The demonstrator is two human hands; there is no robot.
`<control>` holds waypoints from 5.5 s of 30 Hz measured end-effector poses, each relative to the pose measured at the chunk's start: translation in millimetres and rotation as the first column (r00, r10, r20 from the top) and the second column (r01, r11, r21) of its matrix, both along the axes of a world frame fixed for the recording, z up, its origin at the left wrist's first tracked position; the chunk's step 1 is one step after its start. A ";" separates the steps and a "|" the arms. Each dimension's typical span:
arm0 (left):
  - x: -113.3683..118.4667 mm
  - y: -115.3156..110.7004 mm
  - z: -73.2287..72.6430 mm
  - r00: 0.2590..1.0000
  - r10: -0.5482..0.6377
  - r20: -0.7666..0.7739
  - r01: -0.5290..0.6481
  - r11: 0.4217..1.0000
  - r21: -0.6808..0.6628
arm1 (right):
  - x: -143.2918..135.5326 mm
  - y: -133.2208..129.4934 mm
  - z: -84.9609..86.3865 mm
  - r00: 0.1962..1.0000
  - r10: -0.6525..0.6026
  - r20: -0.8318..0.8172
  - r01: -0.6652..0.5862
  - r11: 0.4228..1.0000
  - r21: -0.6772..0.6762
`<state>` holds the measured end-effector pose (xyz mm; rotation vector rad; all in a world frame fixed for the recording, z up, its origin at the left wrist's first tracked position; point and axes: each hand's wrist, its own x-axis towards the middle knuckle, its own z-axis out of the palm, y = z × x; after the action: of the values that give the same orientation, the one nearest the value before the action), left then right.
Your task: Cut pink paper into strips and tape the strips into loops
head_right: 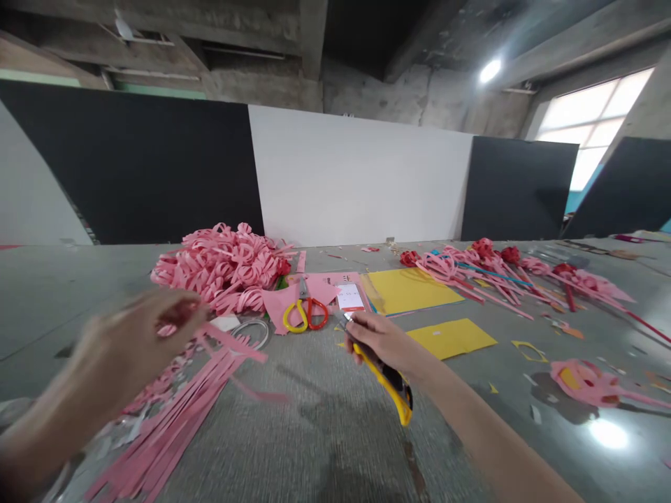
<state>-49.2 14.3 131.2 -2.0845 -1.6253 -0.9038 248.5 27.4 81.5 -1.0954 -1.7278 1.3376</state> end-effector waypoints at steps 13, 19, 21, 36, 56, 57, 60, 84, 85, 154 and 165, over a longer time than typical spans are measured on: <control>102.3 -10.1 -72.9 0.788 -0.489 -0.374 0.389 0.866 -0.314 | 8.9 0.6 0.6 0.992 -0.096 -0.086 0.094 0.995 -0.024; 109.5 -10.7 -138.0 0.747 -0.614 -0.255 0.419 0.733 -0.536 | 9.8 2.5 -1.9 0.994 -0.105 0.024 0.105 0.994 -0.009; 102.6 -13.6 -144.9 0.793 -0.589 -0.155 0.440 0.730 -0.523 | 9.9 4.4 -4.8 0.994 -0.104 0.036 0.104 0.995 0.008; 84.7 -23.8 -156.3 0.802 -0.595 -0.045 0.502 0.714 -0.489 | 0.0 8.3 -29.5 0.845 -0.103 0.526 -0.093 0.938 0.334; 83.3 -24.9 -152.5 0.823 -0.567 -0.037 0.467 0.712 -0.524 | -10.6 8.4 -72.9 0.406 -0.239 0.882 -0.596 0.663 0.453; 83.2 -24.8 -152.9 0.822 -0.568 -0.041 0.466 0.713 -0.524 | -10.6 8.7 -73.7 0.403 -0.251 0.880 -0.599 0.655 0.461; 82.6 -24.5 -154.4 0.821 -0.569 -0.044 0.468 0.716 -0.518 | -10.9 9.0 -75.4 0.397 -0.274 0.876 -0.606 0.639 0.474; 82.8 -25.5 -148.6 0.824 -0.566 -0.024 0.468 0.703 -0.535 | -11.6 7.4 -71.8 0.384 -0.293 0.875 -0.664 0.571 0.483; 82.9 -25.5 -148.7 0.825 -0.564 -0.023 0.466 0.703 -0.537 | -11.4 7.7 -72.2 0.385 -0.294 0.875 -0.664 0.570 0.483; 91.7 -24.2 -127.3 0.483 0.070 0.873 0.851 0.197 -0.486 | -44.0 -14.4 -57.3 0.955 -0.254 -0.151 0.255 0.967 -0.016; 93.1 -48.9 -133.6 0.787 -0.601 -0.140 0.371 0.643 -0.670 | 25.9 33.3 -61.4 0.565 -0.343 0.751 0.004 0.911 0.413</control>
<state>43.9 -34.6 -2.5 -3.0303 -1.2494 -0.0487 274.4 60.7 20.2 -1.7558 -2.2863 0.2779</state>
